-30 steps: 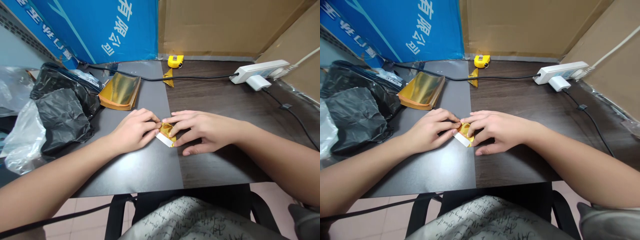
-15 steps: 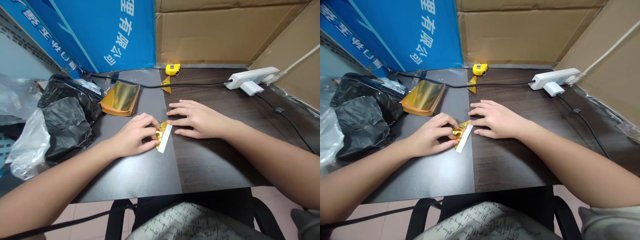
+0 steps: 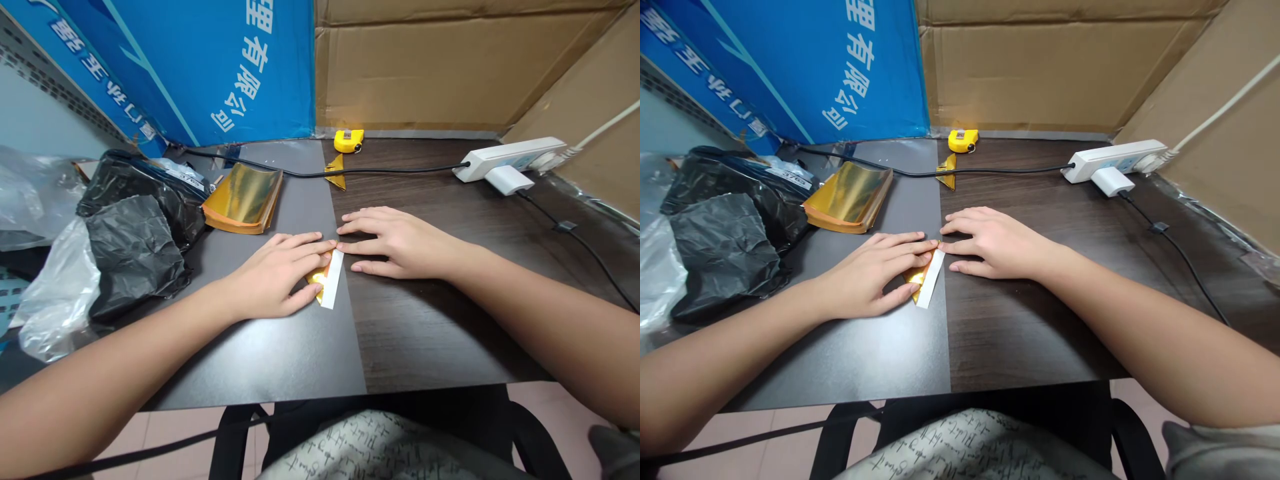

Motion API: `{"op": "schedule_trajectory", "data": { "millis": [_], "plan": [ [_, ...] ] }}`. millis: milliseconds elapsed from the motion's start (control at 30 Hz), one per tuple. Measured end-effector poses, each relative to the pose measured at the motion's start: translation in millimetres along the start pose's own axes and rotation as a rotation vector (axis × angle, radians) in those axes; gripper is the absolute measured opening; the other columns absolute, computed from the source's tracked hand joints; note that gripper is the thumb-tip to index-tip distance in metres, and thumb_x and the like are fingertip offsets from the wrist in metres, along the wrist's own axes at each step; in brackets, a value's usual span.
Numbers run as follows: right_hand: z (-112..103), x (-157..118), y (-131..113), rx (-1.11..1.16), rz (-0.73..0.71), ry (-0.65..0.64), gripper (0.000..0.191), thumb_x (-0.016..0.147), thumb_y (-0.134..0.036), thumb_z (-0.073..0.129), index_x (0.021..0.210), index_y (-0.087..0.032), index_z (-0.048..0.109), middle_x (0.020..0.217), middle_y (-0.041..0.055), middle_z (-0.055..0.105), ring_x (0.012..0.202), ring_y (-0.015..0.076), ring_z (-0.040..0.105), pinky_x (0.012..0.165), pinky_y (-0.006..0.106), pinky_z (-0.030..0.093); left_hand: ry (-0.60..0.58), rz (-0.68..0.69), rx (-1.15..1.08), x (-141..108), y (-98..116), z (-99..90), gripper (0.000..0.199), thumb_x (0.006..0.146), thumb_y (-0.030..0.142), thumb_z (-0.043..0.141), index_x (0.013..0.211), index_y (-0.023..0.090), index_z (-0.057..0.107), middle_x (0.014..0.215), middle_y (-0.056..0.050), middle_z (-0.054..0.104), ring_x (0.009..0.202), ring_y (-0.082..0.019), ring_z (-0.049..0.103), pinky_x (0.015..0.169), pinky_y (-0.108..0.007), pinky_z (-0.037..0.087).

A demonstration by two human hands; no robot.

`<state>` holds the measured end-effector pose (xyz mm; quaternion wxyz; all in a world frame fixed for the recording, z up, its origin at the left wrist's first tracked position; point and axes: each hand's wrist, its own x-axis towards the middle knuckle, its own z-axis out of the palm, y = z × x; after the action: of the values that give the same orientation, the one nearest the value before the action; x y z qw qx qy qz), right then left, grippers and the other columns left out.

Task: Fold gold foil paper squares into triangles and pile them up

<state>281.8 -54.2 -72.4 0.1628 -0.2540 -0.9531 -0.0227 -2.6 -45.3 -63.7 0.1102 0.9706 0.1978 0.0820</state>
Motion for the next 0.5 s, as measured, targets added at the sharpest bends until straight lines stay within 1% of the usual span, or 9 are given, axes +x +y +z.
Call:
{"op": "schedule_trajectory", "data": {
  "millis": [100, 233, 333, 433, 500],
  "plan": [
    [1, 0, 0, 0.026, -0.003, 0.032, 0.033, 0.1, -0.038, 0.06, 0.121, -0.018, 0.075, 0.128, 0.0148, 0.068, 0.127, 0.031, 0.061, 0.104, 0.05, 0.053, -0.034, 0.005, 0.02, 3, 0, -1.4, 0.035, 0.099, 0.036, 0.047, 0.124, 0.017, 0.063, 0.152, -0.012, 0.055, 0.146, -0.033, 0.044, 0.107, -0.05, 0.044],
    [2, -1, 1, 0.069, 0.019, 0.03, 0.032, 0.1, -0.038, 0.059, 0.118, -0.018, 0.075, 0.127, 0.0156, 0.067, 0.123, 0.029, 0.062, 0.101, 0.048, 0.054, -0.08, 0.016, 0.061, 7, 1, -2.7, 0.03, 0.098, 0.033, 0.046, 0.118, 0.017, 0.062, 0.155, -0.012, 0.051, 0.149, -0.034, 0.04, 0.11, -0.051, 0.041],
    [3, -1, 1, 0.088, 0.023, 0.027, 0.03, 0.1, -0.037, 0.059, 0.117, -0.018, 0.075, 0.125, 0.015, 0.067, 0.12, 0.0279, 0.062, 0.1, 0.047, 0.053, -0.072, 0.047, 0.086, 9, 2, -1.7, 0.028, 0.098, 0.031, 0.044, 0.114, 0.016, 0.062, 0.155, -0.015, 0.05, 0.148, -0.033, 0.04, 0.112, -0.05, 0.038],
    [2, 2, -5, 0.088, 0.011, 0.08, 0.025, 0.098, -0.032, 0.06, 0.111, -0.018, 0.075, 0.119, 0.0141, 0.068, 0.117, 0.0278, 0.062, 0.097, 0.046, 0.052, -0.069, 0.054, 0.083, 9, -1, 0.1, 0.029, 0.098, 0.032, 0.044, 0.115, 0.016, 0.062, 0.155, -0.015, 0.05, 0.148, -0.032, 0.04, 0.113, -0.049, 0.038],
    [-1, 5, -13, 0.107, -0.013, 0.105, 0.023, 0.097, -0.033, 0.061, 0.111, -0.019, 0.075, 0.115, 0.0132, 0.069, 0.113, 0.0273, 0.062, 0.093, 0.045, 0.051, -0.072, 0.055, 0.067, 8, -4, 1.2, 0.03, 0.099, 0.034, 0.044, 0.116, 0.017, 0.061, 0.156, -0.014, 0.049, 0.148, -0.032, 0.039, 0.113, -0.05, 0.037]
  ]
}}
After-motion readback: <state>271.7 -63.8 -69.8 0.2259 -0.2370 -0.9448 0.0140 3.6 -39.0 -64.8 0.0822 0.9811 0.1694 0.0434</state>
